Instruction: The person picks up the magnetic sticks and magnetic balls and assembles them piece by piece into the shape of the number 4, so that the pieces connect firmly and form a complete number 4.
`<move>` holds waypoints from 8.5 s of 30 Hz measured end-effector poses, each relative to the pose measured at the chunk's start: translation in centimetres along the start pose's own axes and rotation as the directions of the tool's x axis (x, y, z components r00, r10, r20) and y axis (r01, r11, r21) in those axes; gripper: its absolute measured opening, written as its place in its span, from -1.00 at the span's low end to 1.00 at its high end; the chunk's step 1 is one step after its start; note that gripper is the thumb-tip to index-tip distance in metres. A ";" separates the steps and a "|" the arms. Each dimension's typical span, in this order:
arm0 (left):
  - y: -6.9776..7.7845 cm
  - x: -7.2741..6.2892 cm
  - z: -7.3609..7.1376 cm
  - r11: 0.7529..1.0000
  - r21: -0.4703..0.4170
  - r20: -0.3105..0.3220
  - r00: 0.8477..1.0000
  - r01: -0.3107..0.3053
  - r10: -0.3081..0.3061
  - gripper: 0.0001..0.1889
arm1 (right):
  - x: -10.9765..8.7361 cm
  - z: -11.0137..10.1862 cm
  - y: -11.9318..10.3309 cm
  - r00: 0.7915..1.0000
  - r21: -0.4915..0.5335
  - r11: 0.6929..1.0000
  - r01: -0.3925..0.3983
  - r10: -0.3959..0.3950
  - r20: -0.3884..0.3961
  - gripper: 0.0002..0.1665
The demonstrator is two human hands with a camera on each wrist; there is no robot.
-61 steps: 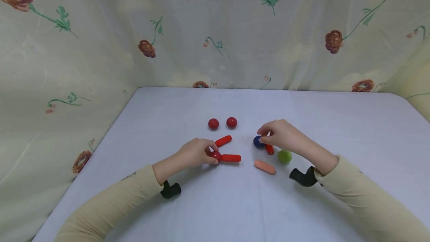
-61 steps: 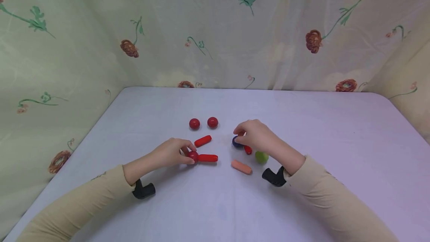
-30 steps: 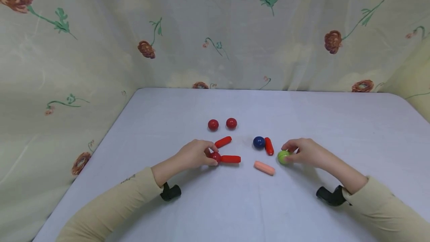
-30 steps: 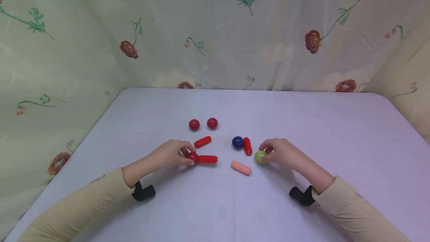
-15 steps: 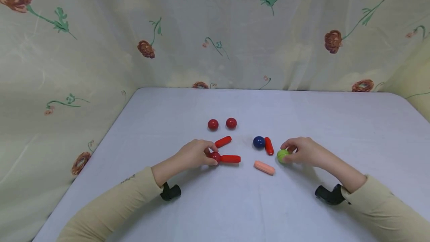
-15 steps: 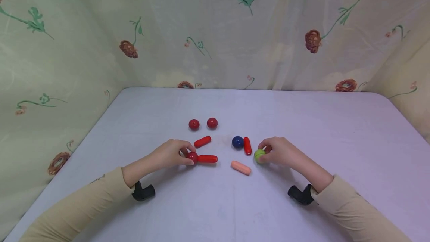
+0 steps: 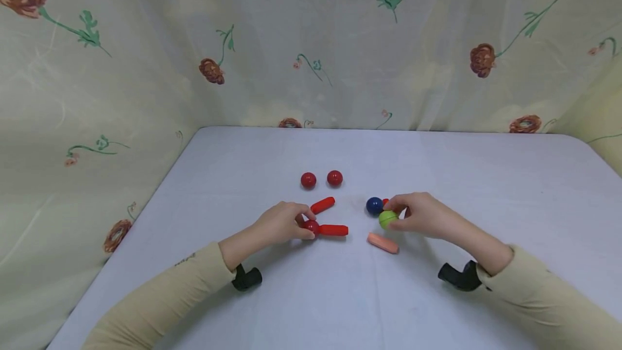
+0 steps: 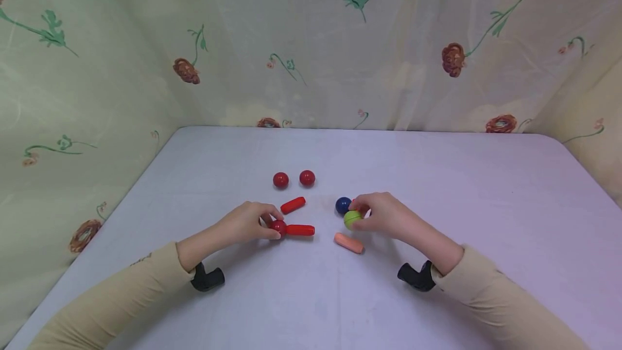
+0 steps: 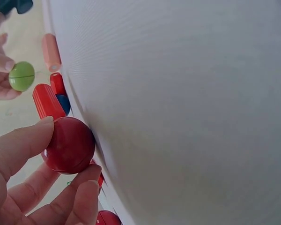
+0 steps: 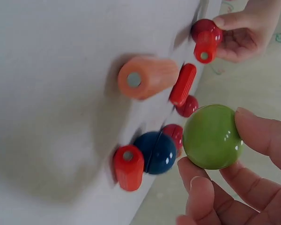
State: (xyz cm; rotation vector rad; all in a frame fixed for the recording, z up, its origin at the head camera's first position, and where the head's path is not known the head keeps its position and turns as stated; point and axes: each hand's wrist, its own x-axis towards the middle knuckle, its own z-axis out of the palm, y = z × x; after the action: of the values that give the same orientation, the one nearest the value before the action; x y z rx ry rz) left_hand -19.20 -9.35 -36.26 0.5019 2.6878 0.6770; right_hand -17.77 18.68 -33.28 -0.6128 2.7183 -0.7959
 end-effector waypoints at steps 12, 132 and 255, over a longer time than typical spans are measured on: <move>0.0 0.0 0.0 1.000 -0.002 -0.006 1.000 -0.008 0.008 -0.67 | 1.9 1.8 -1.9 0.999 0.041 0.998 0.040 -0.041 0.024 -0.69; 3.4 0.7 1.7 0.993 -0.041 0.145 0.983 -0.110 0.115 -0.73 | 0.7 3.4 -0.9 0.981 -0.184 0.977 -0.111 0.137 0.134 -0.72; 3.5 1.2 1.7 0.990 -0.090 0.118 0.986 -0.108 0.118 -0.73 | 1.2 3.1 -0.9 0.979 0.001 0.990 0.142 -0.140 0.146 -0.83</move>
State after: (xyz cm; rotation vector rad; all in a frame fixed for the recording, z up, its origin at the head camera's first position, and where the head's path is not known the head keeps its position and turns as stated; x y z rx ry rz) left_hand -18.75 -5.28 -36.17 0.6562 2.5200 0.7596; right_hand -17.48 16.04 -35.47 -0.8395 2.5699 -0.7394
